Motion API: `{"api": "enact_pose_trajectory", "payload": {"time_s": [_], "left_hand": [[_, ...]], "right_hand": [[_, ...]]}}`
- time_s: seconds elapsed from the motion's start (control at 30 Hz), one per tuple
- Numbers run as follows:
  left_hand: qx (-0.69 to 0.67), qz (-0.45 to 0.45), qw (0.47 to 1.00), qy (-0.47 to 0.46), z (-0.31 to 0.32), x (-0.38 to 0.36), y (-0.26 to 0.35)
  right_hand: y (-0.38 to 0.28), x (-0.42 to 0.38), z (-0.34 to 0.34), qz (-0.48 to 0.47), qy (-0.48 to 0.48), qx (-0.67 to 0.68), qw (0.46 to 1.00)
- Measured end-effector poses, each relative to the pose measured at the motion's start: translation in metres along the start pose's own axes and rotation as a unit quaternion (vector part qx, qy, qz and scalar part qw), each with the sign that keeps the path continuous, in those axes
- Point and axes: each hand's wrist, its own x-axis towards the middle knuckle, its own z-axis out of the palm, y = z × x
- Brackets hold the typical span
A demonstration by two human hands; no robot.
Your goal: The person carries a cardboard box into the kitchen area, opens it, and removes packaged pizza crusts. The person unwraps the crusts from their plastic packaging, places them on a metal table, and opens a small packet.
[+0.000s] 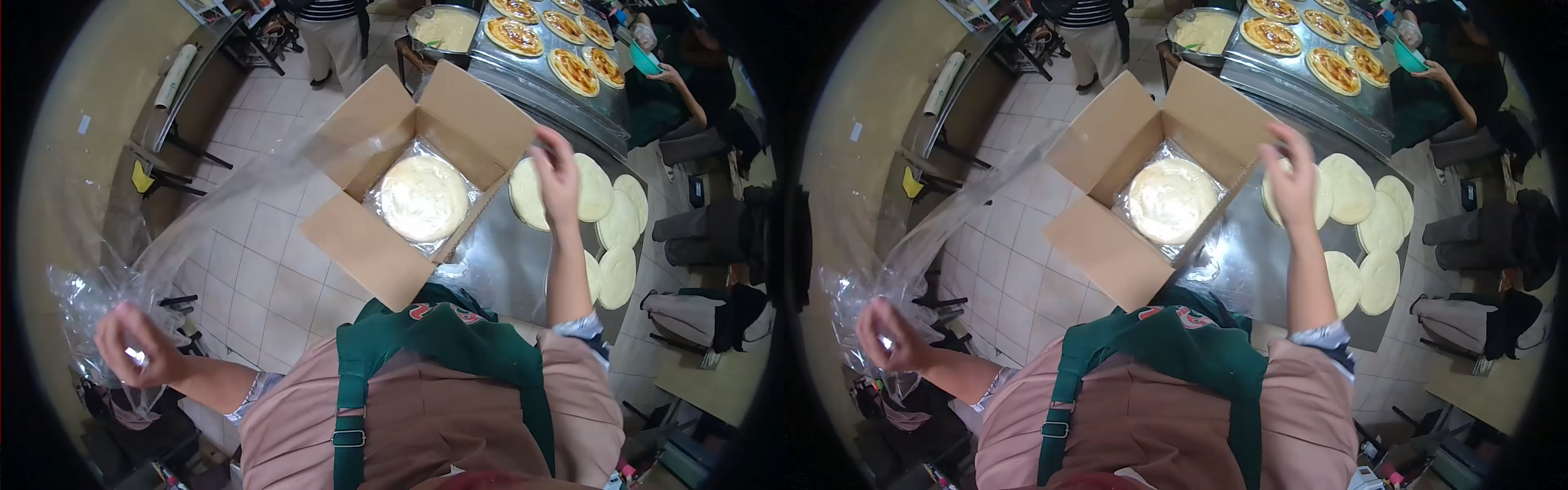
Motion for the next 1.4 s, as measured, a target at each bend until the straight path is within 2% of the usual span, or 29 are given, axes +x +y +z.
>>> {"api": "enact_pose_trajectory", "payload": {"time_s": [0.03, 0.07, 0.1, 0.13, 0.17, 0.2, 0.23, 0.27, 0.33, 0.37, 0.43, 0.47, 0.73, 0.8, 0.87, 0.9, 0.97, 1.0, 1.03, 1.13, 1.17, 1.2, 1.23, 1.3, 1.37, 1.4], "left_hand": [[0.0, -0.004, 1.0, -0.004, 0.007, 0.001, 0.006], [-0.005, -0.007, 0.997, -0.071, 0.013, 0.0, 0.012], [-0.01, -0.01, 0.99, -0.138, 0.018, -0.001, 0.016], [-0.008, -0.012, 0.99, -0.143, 0.022, -0.002, 0.018], [-0.044, -0.048, 0.981, -0.184, 0.026, -0.005, 0.02], [-0.079, -0.085, 0.967, -0.225, 0.03, -0.007, 0.022], [-0.077, -0.088, 0.967, -0.227, 0.033, -0.01, 0.023], [-0.108, -0.065, 0.959, -0.255, 0.035, -0.012, 0.023], [-0.16, -0.05, 0.945, -0.283, 0.038, -0.018, 0.025], [-0.155, -0.05, 0.945, -0.284, 0.037, -0.02, 0.025], [-0.235, -0.074, 0.911, -0.331, 0.034, -0.024, 0.027], [-0.256, -0.076, 0.909, -0.321, 0.036, -0.025, 0.029], [-0.305, -0.055, 0.908, -0.281, 0.053, -0.008, 0.043], [-0.296, -0.044, 0.929, -0.216, 0.061, -0.001, 0.047], [-0.312, -0.029, 0.93, -0.19, 0.067, 0.007, 0.05], [-0.326, -0.015, 0.931, -0.163, 0.068, 0.012, 0.052], [-0.329, -0.001, 0.931, -0.159, 0.07, 0.02, 0.058], [-0.347, 0.024, 0.927, -0.138, 0.071, 0.023, 0.06], [-0.364, 0.05, 0.923, -0.116, 0.072, 0.025, 0.063], [-0.401, 0.087, 0.909, -0.071, 0.079, 0.033, 0.087], [-0.433, 0.096, 0.895, -0.048, 0.083, 0.035, 0.099], [-0.451, 0.088, 0.886, -0.059, 0.089, 0.036, 0.112], [-0.468, 0.08, 0.877, -0.07, 0.096, 0.035, 0.125], [-0.502, 0.108, 0.853, -0.091, 0.129, 0.029, 0.147], [-0.549, 0.133, 0.811, -0.152, 0.164, 0.012, 0.168], [-0.587, 0.106, 0.776, -0.203, 0.179, 0.0, 0.18]], "right_hand": [[-0.015, 0.015, 0.023, -0.052, -0.104, -0.064, 0.991], [-0.019, 0.027, 0.048, -0.123, -0.194, -0.142, 0.963], [-0.02, 0.04, 0.071, -0.192, -0.28, -0.215, 0.916], [-0.005, 0.053, 0.095, -0.217, -0.365, -0.247, 0.871], [0.018, 0.063, 0.121, -0.241, -0.445, -0.276, 0.817], [0.033, 0.069, 0.144, -0.223, -0.508, -0.349, 0.756], [0.048, 0.073, 0.167, -0.203, -0.564, -0.416, 0.684], [0.063, 0.079, 0.188, -0.204, -0.567, -0.415, 0.682], [0.089, 0.089, 0.226, -0.084, -0.699, -0.541, 0.46], [0.101, 0.091, 0.237, -0.088, -0.7, -0.539, 0.46], [0.126, 0.092, 0.252, -0.036, -0.747, -0.536, 0.392], [0.151, 0.086, 0.259, -0.033, -0.752, -0.539, 0.379], [0.178, 0.071, 0.275, 0.04, -0.786, -0.476, 0.393], [0.178, 0.072, 0.27, 0.062, -0.79, -0.461, 0.399], [0.179, 0.069, 0.262, 0.087, -0.795, -0.443, 0.406], [0.169, 0.069, 0.258, 0.089, -0.793, -0.444, 0.408], [0.124, 0.074, 0.244, 0.014, -0.823, -0.393, 0.409], [0.098, 0.071, 0.228, -0.095, -0.778, -0.416, 0.461], [0.073, 0.065, 0.212, -0.094, -0.775, -0.418, 0.465], [-0.027, 0.047, 0.148, -0.188, -0.687, -0.441, 0.547], [-0.04, 0.041, 0.127, -0.182, -0.654, -0.43, 0.595], [-0.062, 0.039, 0.104, -0.184, -0.638, -0.434, 0.609], [-0.068, 0.033, 0.081, -0.219, -0.591, -0.413, 0.658], [-0.095, 0.027, 0.031, -0.229, -0.517, -0.372, 0.736], [-0.113, 0.02, -0.018, -0.247, -0.442, -0.325, 0.799], [-0.127, 0.015, -0.04, -0.261, -0.372, -0.277, 0.847]]}}
